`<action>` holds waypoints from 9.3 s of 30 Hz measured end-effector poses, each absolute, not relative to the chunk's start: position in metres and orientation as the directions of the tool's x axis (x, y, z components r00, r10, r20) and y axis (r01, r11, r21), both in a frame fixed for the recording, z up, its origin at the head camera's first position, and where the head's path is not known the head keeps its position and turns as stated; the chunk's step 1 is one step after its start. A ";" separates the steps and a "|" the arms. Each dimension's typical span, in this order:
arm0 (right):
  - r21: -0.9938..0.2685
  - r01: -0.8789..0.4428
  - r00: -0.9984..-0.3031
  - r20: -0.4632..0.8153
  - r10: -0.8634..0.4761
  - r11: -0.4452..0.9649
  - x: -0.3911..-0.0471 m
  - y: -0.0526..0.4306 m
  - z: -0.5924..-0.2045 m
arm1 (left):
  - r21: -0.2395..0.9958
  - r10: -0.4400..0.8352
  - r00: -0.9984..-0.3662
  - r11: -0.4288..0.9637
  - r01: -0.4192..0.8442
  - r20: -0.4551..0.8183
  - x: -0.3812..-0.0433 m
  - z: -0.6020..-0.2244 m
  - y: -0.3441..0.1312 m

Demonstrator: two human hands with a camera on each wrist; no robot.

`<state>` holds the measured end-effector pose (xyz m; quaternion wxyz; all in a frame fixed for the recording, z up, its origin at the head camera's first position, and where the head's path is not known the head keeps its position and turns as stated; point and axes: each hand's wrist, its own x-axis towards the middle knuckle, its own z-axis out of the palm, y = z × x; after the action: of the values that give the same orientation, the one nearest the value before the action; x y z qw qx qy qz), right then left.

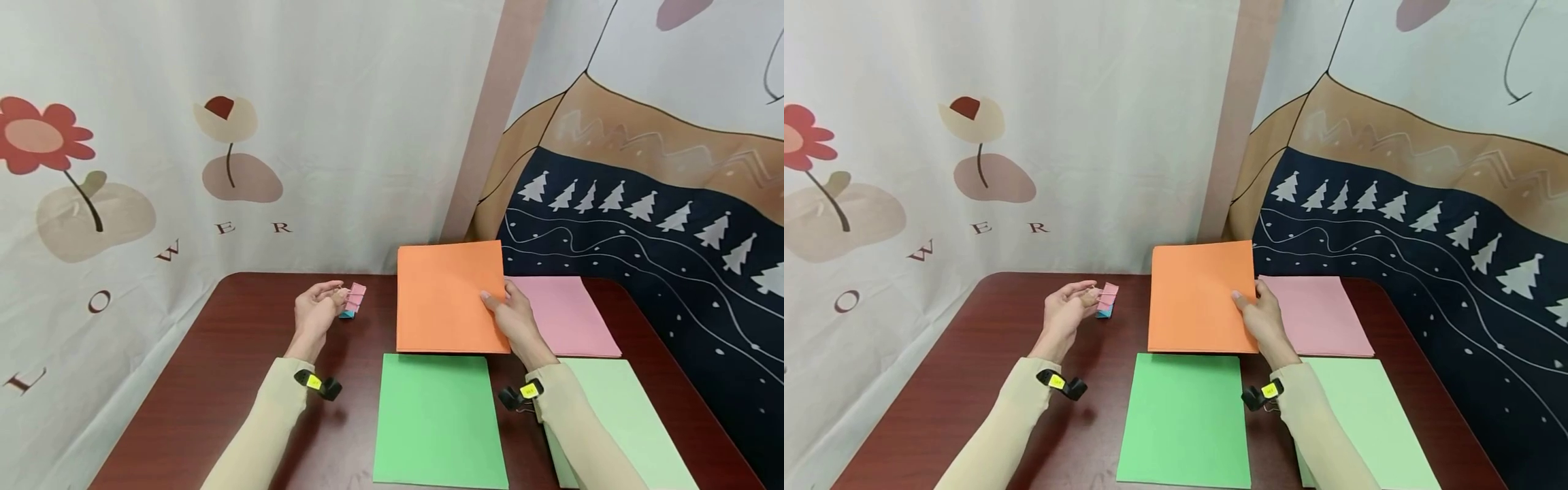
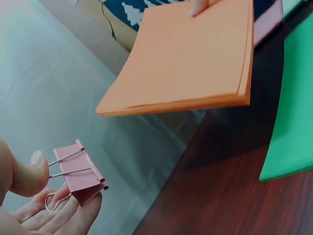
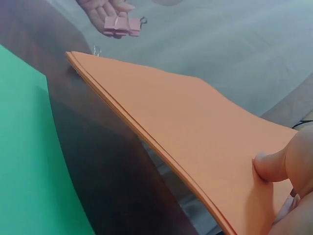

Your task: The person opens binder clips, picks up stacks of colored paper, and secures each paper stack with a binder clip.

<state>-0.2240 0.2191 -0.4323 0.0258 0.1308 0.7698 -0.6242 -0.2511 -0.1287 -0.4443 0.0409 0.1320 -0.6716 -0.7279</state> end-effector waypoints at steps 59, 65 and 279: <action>-0.996 0.033 -0.988 -0.020 0.156 0.079 -0.184 0.209 -0.471 | 0.893 -0.135 -0.954 -0.406 -0.193 -0.267 -0.203 -0.450 -0.061; -0.993 0.061 -0.988 -0.046 0.149 0.098 -0.183 0.211 -0.473 | 0.892 -0.091 -0.963 -0.408 -0.197 -0.254 -0.205 -0.452 -0.063; -0.666 0.109 -0.989 -0.148 0.012 0.738 -0.143 0.206 -0.482 | 0.953 -0.057 -0.951 -0.018 -0.302 -0.302 -0.248 -0.487 -0.183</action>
<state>-0.1434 0.2060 -0.4819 0.0672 0.0324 0.9297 -0.3606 -0.2483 -0.1825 -0.4875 -0.0874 0.1289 -0.6953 -0.7016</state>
